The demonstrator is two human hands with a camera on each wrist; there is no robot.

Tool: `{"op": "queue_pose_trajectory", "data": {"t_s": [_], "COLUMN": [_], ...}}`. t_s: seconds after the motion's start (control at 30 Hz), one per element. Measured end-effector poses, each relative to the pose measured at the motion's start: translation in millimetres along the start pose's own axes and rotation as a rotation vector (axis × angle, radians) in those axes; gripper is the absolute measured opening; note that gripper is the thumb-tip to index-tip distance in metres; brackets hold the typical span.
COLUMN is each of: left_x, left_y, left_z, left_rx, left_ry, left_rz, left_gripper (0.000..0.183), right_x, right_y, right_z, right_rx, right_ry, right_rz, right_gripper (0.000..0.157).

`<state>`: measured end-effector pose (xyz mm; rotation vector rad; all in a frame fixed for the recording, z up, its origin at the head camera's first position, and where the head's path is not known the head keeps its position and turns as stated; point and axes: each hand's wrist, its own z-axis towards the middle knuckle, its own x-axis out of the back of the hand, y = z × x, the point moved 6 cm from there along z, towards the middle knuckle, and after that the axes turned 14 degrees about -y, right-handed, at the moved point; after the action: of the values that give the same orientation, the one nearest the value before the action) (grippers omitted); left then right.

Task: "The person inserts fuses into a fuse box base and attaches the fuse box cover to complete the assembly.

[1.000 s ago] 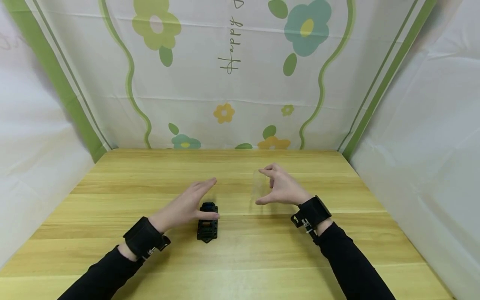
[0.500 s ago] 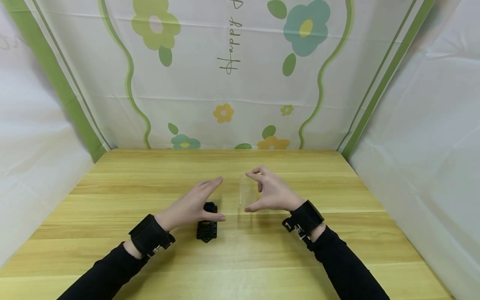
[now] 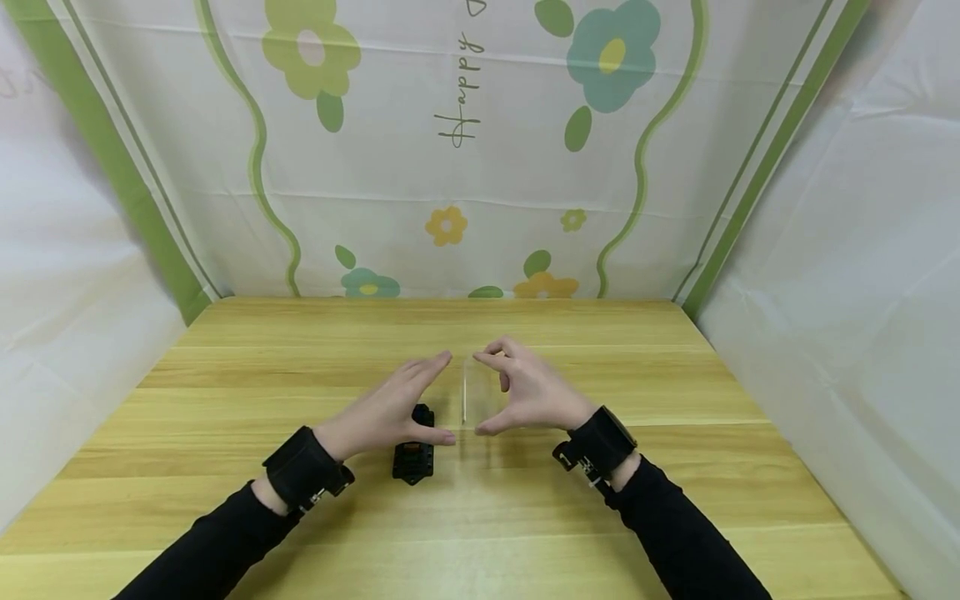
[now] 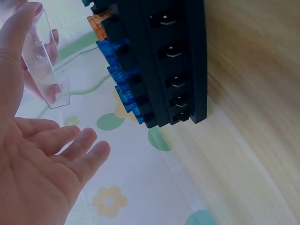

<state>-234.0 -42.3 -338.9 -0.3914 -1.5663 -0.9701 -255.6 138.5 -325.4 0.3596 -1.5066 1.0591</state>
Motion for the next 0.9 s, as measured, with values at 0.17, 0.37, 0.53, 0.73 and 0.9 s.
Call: {"op": "queue_pose_trajectory", "data": {"t_s": [0.17,0.37,0.53,0.73,0.9], "left_x": [-1.5,-3.7,-3.2,-2.4,-2.8], "left_y": [-1.6,-3.1,-2.0,-1.6,-3.2], "left_z": [0.0,-0.1,-0.5,-1.7,-2.8], "left_rx": [0.015,0.032,0.01,0.011,0.025], "left_ry": [-0.012,-0.018,-0.008,-0.016,-0.026], "left_rz": [-0.009,-0.006,0.015,0.011,0.009], "left_gripper": [0.108,0.108,0.109,0.109,0.11], "right_x": [-2.3,-6.3,-9.3,-12.8,-17.0], "right_y": [-7.4,-13.1,-16.3,-18.0,-20.1], "right_z": [1.9,4.5,7.7,10.2,13.0], "right_rx": [0.02,0.038,0.044,0.031,0.017], "right_ry": [-0.004,-0.025,-0.031,-0.046,-0.063], "right_rz": [-0.014,0.006,0.027,0.056,0.066], "right_gripper": [0.096,0.097,0.096,0.096,0.097]}}
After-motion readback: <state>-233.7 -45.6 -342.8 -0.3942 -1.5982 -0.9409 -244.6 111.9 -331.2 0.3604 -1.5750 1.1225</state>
